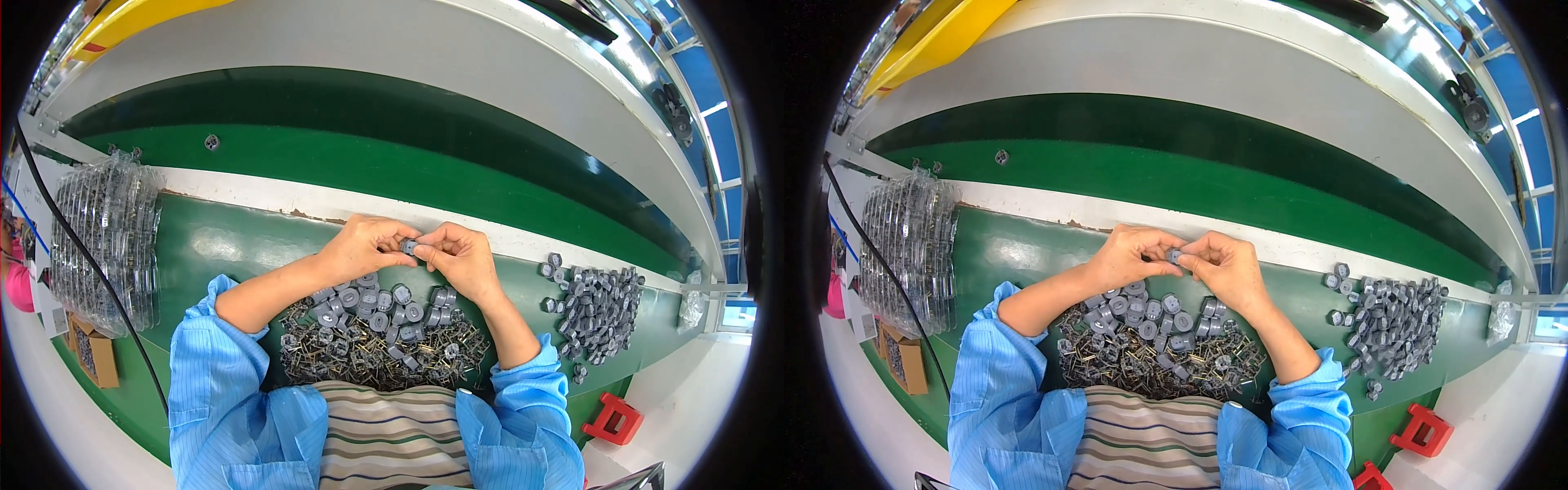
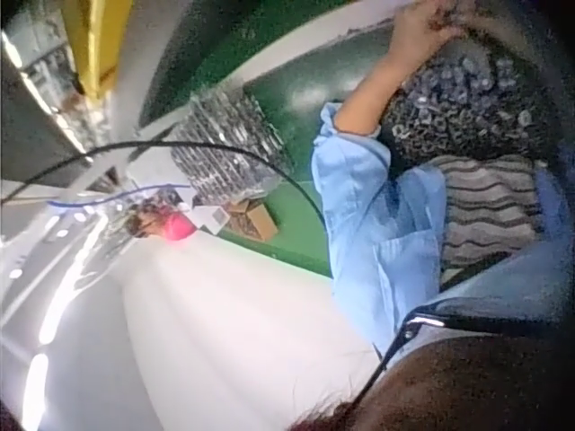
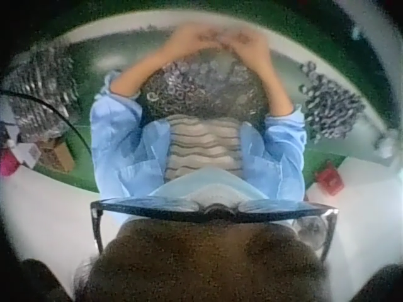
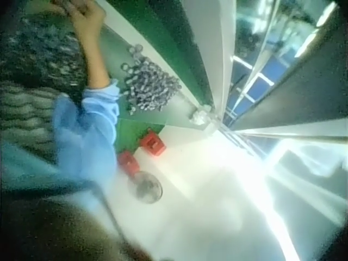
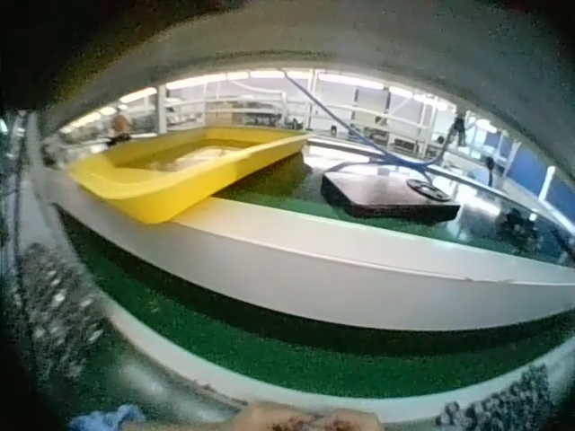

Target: The person assembles small metal pins into grey plastic housings by hand, creating assembled units at a factory workbench.

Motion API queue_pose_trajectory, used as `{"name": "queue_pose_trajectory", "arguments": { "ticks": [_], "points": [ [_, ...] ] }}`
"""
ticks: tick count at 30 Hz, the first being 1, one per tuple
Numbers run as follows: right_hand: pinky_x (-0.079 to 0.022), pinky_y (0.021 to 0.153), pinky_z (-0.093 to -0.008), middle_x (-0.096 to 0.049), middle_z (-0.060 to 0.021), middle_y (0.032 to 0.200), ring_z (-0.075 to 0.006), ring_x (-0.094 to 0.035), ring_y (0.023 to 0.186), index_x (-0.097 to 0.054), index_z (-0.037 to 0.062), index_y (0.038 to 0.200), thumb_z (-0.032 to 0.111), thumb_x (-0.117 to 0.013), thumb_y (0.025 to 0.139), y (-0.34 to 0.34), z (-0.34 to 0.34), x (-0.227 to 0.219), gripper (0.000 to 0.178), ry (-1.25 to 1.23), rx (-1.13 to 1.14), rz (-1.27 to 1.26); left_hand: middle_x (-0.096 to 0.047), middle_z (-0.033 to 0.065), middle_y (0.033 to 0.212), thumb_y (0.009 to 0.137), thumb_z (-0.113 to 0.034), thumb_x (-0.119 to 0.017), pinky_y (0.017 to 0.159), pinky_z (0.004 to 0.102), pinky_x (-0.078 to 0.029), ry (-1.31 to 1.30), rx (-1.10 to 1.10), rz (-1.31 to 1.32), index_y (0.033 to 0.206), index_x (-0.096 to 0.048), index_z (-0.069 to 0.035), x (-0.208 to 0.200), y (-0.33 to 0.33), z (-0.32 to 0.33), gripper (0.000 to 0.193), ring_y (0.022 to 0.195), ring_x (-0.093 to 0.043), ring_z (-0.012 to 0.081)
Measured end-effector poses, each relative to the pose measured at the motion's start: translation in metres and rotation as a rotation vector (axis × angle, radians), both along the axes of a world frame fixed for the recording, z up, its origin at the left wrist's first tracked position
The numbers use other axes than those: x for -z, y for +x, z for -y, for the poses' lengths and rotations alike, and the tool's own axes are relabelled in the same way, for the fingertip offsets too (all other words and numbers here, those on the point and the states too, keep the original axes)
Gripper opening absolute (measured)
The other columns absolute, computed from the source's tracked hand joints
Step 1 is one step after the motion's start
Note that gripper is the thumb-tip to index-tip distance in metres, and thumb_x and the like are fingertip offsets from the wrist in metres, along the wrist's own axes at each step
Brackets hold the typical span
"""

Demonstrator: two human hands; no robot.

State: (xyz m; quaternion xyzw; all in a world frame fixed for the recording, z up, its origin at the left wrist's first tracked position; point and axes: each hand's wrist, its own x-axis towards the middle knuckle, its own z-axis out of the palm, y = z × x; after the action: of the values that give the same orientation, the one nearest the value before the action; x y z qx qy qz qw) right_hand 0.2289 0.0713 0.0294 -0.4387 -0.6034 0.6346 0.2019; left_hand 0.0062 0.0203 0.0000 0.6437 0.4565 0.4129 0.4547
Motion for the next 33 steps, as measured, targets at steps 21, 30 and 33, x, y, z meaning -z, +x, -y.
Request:
{"name": "queue_pose_trajectory", "arguments": {
  "ticks": [21, 30, 33],
  "points": [
    [-0.055, 0.066, -0.0240, -0.076, -0.0053, 0.084, -0.0083, -0.070, 0.076, -0.068, -0.0007, 0.099, 0.007, -0.086, 0.090, 0.002, -0.009, -0.004, 0.021, -0.158, -0.009, -0.051, -0.080, 0.0095, 0.096, 0.084, -0.004, -0.089, 0.074, 0.0280, -0.061, -0.012, 0.111, 0.019, 0.122, -0.077, -0.003, -0.004, -0.004, -0.001, 0.039, 0.090, -0.078, 0.0118],
    [-0.059, 0.066, -0.0260, -0.077, -0.0088, 0.088, -0.0120, -0.074, 0.080, -0.069, -0.0042, 0.108, 0.000, -0.079, 0.094, -0.003, 0.000, -0.008, 0.018, -0.055, 0.012, 0.021, -0.079, 0.0099, 0.106, 0.102, -0.003, -0.071, 0.089, 0.0315, -0.064, -0.258, 0.162, 0.371, 0.126, -0.071, 0.003, -0.001, 0.001, -0.002, 0.025, 0.099, -0.076, 0.0143],
    [-0.061, 0.070, -0.0265, -0.077, -0.0129, 0.097, -0.0143, -0.075, 0.085, -0.067, -0.0062, 0.115, -0.003, -0.075, 0.096, 0.002, -0.004, 0.000, 0.021, -0.050, 0.013, -0.144, -0.077, 0.0123, 0.114, 0.106, -0.003, -0.065, 0.091, 0.0322, -0.064, -0.338, 0.154, 0.483, 0.130, -0.067, 0.005, 0.002, -0.001, -0.005, 0.025, 0.101, -0.075, 0.0163]
  ]
}}
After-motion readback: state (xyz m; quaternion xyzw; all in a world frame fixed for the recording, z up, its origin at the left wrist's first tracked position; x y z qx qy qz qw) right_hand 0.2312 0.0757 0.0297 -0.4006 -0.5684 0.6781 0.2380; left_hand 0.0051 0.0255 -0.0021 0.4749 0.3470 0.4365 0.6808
